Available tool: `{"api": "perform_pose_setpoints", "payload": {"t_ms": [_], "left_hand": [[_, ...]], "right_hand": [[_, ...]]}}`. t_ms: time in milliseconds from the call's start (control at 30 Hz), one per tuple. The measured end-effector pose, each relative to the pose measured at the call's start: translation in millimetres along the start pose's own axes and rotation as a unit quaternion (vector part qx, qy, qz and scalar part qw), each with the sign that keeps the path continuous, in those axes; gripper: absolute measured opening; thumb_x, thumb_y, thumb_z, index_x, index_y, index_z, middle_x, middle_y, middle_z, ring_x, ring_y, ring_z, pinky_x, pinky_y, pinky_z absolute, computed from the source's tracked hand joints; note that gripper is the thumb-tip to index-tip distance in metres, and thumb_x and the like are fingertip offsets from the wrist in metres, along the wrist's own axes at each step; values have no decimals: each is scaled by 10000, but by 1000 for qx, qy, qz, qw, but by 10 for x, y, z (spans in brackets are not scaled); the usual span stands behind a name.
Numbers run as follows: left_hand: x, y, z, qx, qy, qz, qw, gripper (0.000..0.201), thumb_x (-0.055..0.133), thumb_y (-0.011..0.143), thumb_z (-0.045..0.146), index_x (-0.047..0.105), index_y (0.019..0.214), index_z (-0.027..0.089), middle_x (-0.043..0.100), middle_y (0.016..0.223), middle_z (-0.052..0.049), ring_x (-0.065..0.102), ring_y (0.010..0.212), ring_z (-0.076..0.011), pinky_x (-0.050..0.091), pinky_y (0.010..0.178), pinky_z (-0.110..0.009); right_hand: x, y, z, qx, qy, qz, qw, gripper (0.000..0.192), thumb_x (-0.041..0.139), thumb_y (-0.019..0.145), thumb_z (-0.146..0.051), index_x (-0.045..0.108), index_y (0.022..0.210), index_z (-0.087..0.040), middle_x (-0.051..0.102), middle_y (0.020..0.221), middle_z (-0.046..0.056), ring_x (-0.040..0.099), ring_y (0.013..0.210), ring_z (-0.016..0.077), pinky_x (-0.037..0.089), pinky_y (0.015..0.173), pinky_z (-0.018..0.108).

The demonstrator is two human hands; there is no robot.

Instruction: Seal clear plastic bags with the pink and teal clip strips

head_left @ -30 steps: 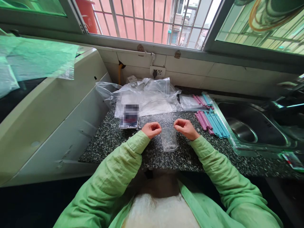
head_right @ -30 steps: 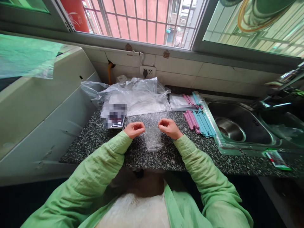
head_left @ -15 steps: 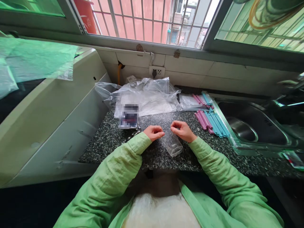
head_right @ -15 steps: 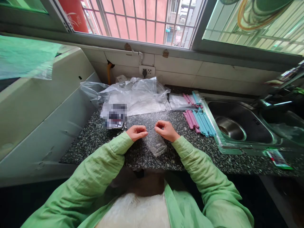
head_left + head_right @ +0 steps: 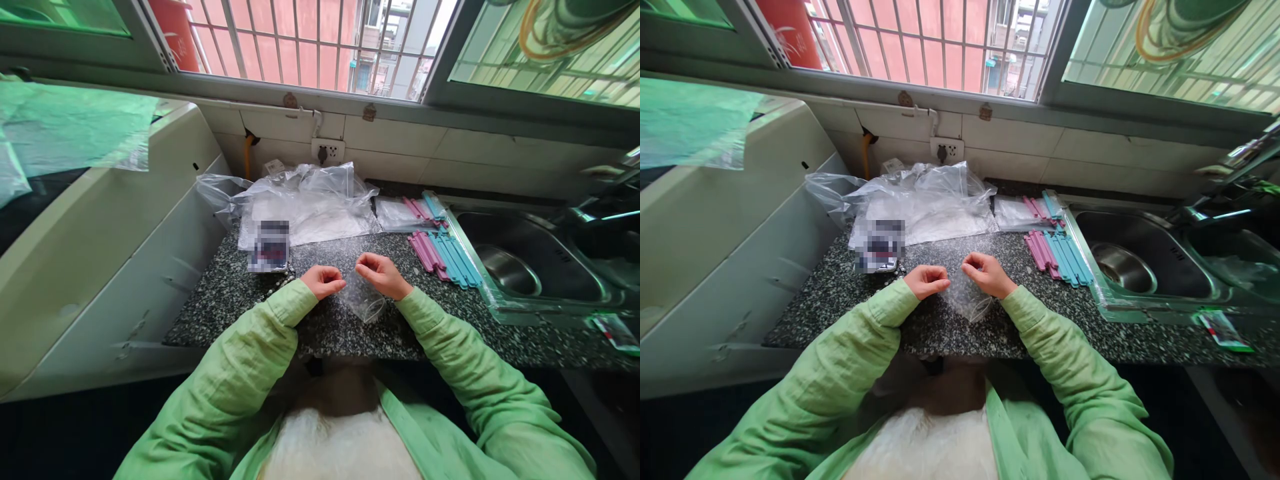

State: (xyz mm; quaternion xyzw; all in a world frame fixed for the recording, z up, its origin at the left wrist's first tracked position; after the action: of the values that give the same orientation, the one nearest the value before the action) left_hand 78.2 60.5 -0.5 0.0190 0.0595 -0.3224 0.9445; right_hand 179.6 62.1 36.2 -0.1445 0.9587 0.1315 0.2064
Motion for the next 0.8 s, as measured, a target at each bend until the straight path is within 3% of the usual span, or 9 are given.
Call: {"api": "perform_pose_setpoints", "payload": {"t_ms": [267,533,800], "left_hand": [[-30,20,-67,-9,-8,28,1000,339,595,588,447,495,557,124,373,459,55,304,446,-48,219,435,-201],[-18,37,-88,-9,2,21,1000,300,588,600,400,509,553,114,391,456,55,317,450,-45,233,442,-197],[-93,25,-44,-12,-13,55,998,304,597,576,405,522,548,112,452,472,37,362,464,-54,271,469,-201]], "right_hand": [[81,-1,31,13,10,-7,1000,188,518,713,-322,505,636,-151,477,591,-18,416,559,84,343,546,221],[106,-1,74,22,23,4,999,191,524,708,-320,516,644,-140,489,597,-16,419,561,79,348,548,216],[93,2,113,76,63,-11,995,243,553,680,-374,536,661,-132,479,591,-26,406,553,71,334,542,213]]}}
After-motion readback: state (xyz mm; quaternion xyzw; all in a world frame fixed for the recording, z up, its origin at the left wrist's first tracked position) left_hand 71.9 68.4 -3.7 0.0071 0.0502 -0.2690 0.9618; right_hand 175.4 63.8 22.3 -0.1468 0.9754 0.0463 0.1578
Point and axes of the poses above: each hand's wrist, its own y-axis towards the middle knuckle, its own x-axis out of the palm, z = x × y, the point moved 8 cm from there along y, towards the middle knuckle
